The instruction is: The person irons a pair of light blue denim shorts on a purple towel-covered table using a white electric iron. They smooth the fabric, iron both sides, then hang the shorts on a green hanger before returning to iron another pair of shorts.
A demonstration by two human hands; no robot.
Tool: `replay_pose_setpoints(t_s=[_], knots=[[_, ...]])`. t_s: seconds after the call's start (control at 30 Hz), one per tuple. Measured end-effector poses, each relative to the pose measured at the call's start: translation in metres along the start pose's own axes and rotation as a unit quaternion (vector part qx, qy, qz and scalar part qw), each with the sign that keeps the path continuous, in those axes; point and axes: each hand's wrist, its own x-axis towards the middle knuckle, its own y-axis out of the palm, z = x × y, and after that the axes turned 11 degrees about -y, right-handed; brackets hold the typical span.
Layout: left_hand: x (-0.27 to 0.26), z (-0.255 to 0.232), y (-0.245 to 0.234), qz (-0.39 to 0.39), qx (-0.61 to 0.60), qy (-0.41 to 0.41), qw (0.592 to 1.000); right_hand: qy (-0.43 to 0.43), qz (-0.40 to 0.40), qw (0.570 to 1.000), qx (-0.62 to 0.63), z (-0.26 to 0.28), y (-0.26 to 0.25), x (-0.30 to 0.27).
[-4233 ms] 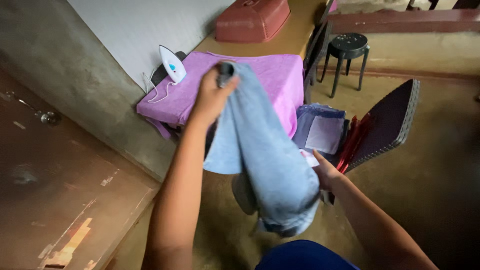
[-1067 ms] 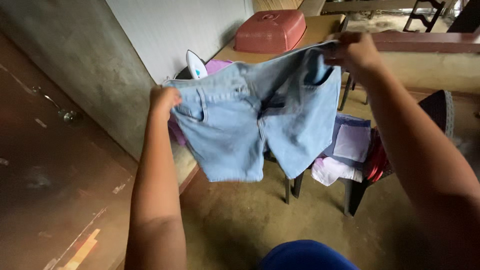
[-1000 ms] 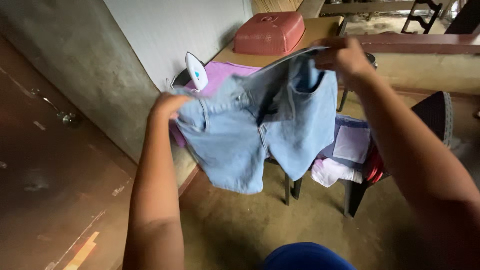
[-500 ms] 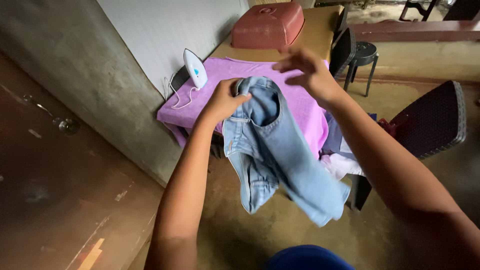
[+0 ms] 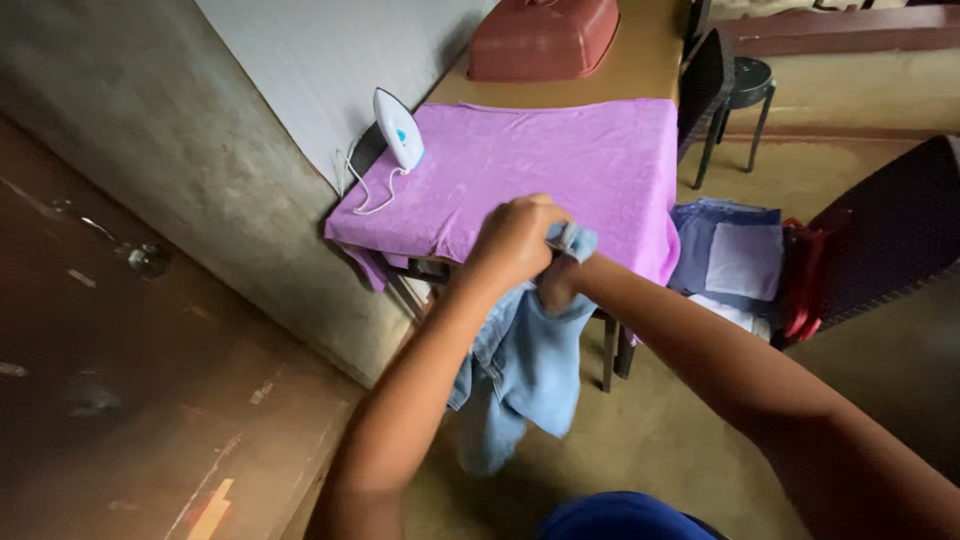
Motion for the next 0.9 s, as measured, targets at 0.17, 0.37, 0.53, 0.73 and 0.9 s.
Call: replay_pose_setpoints(t_s=[0.17,0.37,0.53,0.73,0.9], knots=[[-0.003,0.015,0.001,0.017,-0.003,-0.027,0.999,0.101,-0.159,0.96,0.209,-0.007,0.033,0.022],[0.0,0.089,0.0,-0.042,0.012,-0.061,0.997,0.003,-0.054,0.958,0.283,0.08,-0.112,-0.004],[0.004,0.127,0.002,-0.02,-0.099,-0.167,0.981,-0.133,-0.21,0.832,0.495,0.076,-0.192,-0.07],[0.036,0.144,-0.041,0.003,-0.236,-0.114,0.965,0.148,-0.2,0.852,0.46,-0.001,-0.126,-0.09],[0.053,0.147,-0.077,-0.041,-0.254,-0.09,0.962,0.258,-0.037,0.809,0.527,-0.004,-0.015,-0.078]])
